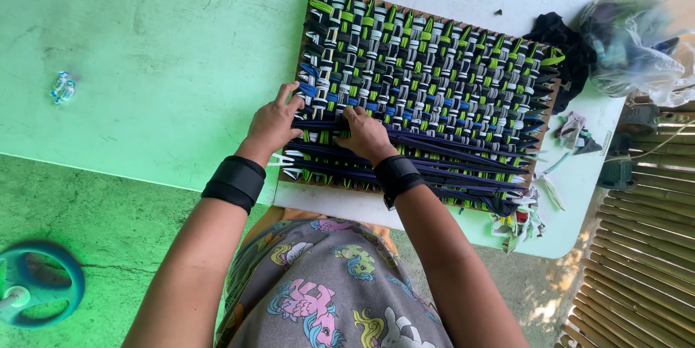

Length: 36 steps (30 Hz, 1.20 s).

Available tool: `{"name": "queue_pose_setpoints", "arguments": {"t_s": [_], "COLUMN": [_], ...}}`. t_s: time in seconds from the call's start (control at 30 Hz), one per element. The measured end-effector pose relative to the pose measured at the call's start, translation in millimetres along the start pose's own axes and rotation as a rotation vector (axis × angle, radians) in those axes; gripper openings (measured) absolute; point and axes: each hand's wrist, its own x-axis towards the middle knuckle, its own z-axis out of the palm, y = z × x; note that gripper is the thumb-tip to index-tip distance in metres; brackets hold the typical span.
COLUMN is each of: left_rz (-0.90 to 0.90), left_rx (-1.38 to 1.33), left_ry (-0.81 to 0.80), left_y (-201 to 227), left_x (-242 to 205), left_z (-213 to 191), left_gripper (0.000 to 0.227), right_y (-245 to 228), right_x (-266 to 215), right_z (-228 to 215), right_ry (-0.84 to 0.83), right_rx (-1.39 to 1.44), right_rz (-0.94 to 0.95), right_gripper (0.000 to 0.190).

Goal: The person weaves fabric strips onto a wooden frame by hand, pulling and passing blue strips through the frame to create a mat.

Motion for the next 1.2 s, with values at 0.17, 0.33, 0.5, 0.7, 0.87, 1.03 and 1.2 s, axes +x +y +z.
{"name": "queue_pose_setpoints", "arguments": {"t_s": [0.17, 0.33, 0.5, 0.7, 0.87, 1.03, 1.2], "left_rz": [-0.007, -0.008, -0.053, -0.058, -0.032, -0.011, -0.020], "left_rx": [0.036, 0.115, 0.204, 0.189, 0.049, 0.051, 0.128], "left_ry": [0.002, -0.035, -0.118, -0.120, -0.037, 0.027, 0.099], "left_y": [2.5, 7.1, 13.5, 14.8, 4.8, 2.3, -2.0], "left_x": [1.2, 1.3, 7.8, 6.2, 0.9, 0.1, 3.2], "left_z": [4.5, 9.8, 10.5, 8.3, 15.4, 20.4, 37.9], "left_gripper": [0.065, 0.080, 0.087, 0.088, 0.071, 0.069, 0.058], "right_y": [-18.4, -23.2, -21.2, -20.8, -9.5, -4.6, -10.3], "right_x": [-0.9, 3.1, 8.4, 4.6, 7.1, 4.8, 1.5], "right_z": [-10.5, -2.8, 3.4, 12.1, 24.8, 13.7, -2.6], "right_ry": [-0.043, -0.012, -0.010, 0.060, 0.109, 0.053, -0.018], "right_rx": [-0.124, -0.184, -0.130, -0.114, -0.115, -0.051, -0.066], "right_rz": [0.065, 0.080, 0.154, 0.140, 0.104, 0.097, 0.000], "right_gripper": [0.078, 0.075, 0.067, 0.065, 0.065, 0.064, 0.076]}}
